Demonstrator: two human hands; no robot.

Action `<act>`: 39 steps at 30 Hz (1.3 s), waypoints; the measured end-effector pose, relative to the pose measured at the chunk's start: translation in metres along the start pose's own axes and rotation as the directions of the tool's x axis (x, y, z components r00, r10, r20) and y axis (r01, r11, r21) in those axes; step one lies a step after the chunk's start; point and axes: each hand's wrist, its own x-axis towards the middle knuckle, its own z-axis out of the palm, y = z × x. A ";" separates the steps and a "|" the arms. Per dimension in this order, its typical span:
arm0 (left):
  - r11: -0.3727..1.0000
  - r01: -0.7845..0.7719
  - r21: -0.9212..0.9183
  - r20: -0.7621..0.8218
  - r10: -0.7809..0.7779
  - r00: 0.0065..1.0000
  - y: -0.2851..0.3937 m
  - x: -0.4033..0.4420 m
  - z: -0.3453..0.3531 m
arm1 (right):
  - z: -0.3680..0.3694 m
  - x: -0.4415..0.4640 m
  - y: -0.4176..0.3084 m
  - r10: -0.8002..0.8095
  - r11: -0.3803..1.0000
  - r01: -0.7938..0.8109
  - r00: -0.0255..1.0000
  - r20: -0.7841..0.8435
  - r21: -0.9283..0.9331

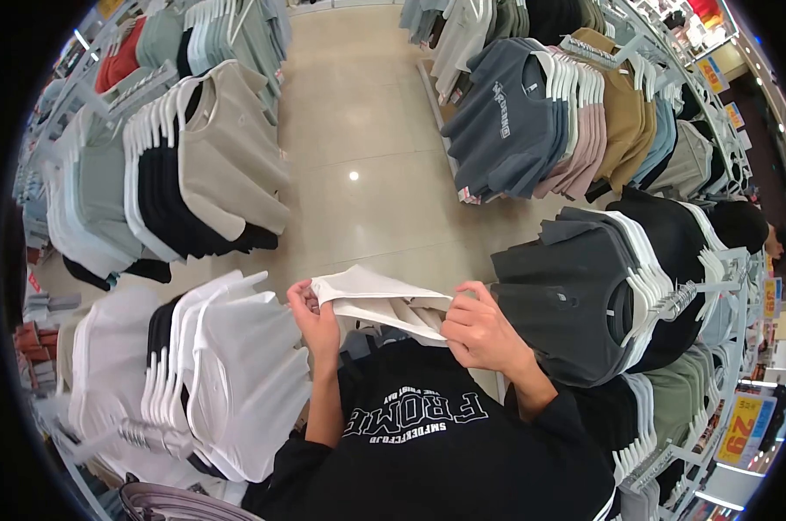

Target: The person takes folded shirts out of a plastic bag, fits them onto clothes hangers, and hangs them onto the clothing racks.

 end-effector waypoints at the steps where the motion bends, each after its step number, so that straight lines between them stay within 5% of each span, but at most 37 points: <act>1: 0.994 -0.012 0.109 -0.022 0.014 1.000 0.001 0.014 0.006 | -0.001 0.008 0.009 0.005 1.000 -0.005 1.000 -0.005 0.009; 10: 0.978 -0.061 0.201 0.141 0.032 0.989 -0.017 0.159 0.110 | -0.026 0.079 0.166 0.092 0.992 -0.095 0.995 0.031 0.087; 16: 0.964 -0.262 0.052 0.131 0.253 0.958 0.065 0.252 0.243 | -0.082 0.134 0.275 0.386 0.902 -0.393 0.919 0.077 0.179; 20: 0.954 -0.294 -0.060 0.208 0.300 0.931 0.098 0.296 0.295 | -0.074 0.178 0.339 0.262 0.957 -0.270 0.962 0.076 0.108; 31: 0.946 -0.319 -0.055 0.251 0.322 0.913 0.122 0.488 0.358 | -0.059 0.308 0.449 0.302 0.947 -0.286 0.949 -0.095 0.147; 39: 0.737 -0.648 0.193 0.556 0.462 0.691 0.124 0.705 0.422 | -0.133 0.426 0.483 0.446 0.880 -0.468 0.870 -0.210 -0.073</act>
